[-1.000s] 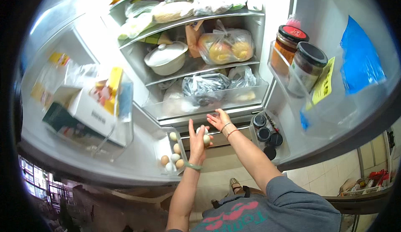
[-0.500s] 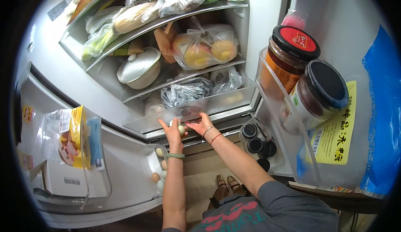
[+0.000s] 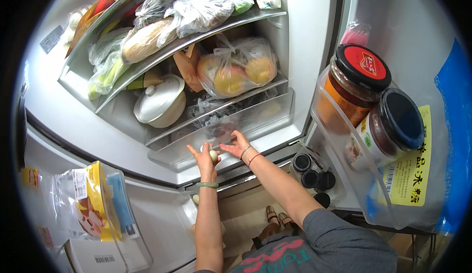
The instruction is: The person retrieves eggs from the refrigerator and washes them under running water. They place the eggs into a steamer pot along with other food items, plug in the appliance, and set the timer. The person then washes two small bowls in the sink and cleans the sink drain strainer before placing it back.
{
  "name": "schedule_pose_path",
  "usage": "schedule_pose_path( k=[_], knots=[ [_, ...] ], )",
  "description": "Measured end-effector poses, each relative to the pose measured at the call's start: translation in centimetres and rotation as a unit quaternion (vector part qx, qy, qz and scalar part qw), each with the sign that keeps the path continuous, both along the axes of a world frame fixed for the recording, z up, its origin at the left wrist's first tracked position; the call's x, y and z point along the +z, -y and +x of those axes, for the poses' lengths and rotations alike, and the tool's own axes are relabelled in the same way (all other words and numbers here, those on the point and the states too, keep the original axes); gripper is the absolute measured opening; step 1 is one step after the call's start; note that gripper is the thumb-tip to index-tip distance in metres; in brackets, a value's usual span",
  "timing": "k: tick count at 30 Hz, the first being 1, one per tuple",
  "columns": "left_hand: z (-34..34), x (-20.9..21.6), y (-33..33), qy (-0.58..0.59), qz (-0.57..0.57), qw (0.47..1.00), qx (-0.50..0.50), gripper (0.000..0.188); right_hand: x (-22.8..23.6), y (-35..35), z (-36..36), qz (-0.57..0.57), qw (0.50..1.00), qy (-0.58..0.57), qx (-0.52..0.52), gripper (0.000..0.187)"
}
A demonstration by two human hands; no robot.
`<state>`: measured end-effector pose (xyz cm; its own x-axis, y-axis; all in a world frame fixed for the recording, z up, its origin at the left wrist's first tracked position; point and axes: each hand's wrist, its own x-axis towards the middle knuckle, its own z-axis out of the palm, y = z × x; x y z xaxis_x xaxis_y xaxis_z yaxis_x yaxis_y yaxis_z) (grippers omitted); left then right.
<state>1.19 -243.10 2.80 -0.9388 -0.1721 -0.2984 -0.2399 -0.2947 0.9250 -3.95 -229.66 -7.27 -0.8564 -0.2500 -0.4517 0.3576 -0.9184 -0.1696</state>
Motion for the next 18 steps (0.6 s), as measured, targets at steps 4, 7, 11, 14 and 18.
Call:
schedule_pose_path(
  k=[4, 7, 11, 14, 18],
  knots=[
    [-0.9, -0.2, 0.7, 0.005, 0.002, 1.000, 0.013, 0.090, 0.4, 0.6, -0.7, 0.016, 1.000, 0.000, 0.000, 0.045],
    [-1.5, -0.7, 0.2, 0.003, 0.015, 1.000, 0.002, 0.089, -0.9, -0.5, -1.9, 0.031, 0.999, -0.007, -0.007, 0.035],
    [-1.9, -0.9, 1.0, 0.006, 0.026, 1.000, 0.002, 0.088, -0.5, 0.2, -2.0, 0.029, 1.000, -0.002, -0.011, 0.041],
    [-2.2, -0.7, 1.0, 0.005, 0.034, 0.999, -0.005, 0.087, -0.3, -0.3, -2.5, -0.012, 1.000, -0.002, -0.006, 0.036],
    [-2.4, -0.4, 1.5, 0.003, 0.031, 1.000, 0.002, 0.083, 0.2, 0.3, -2.8, -0.004, 1.000, 0.003, -0.017, 0.039]
  ],
)
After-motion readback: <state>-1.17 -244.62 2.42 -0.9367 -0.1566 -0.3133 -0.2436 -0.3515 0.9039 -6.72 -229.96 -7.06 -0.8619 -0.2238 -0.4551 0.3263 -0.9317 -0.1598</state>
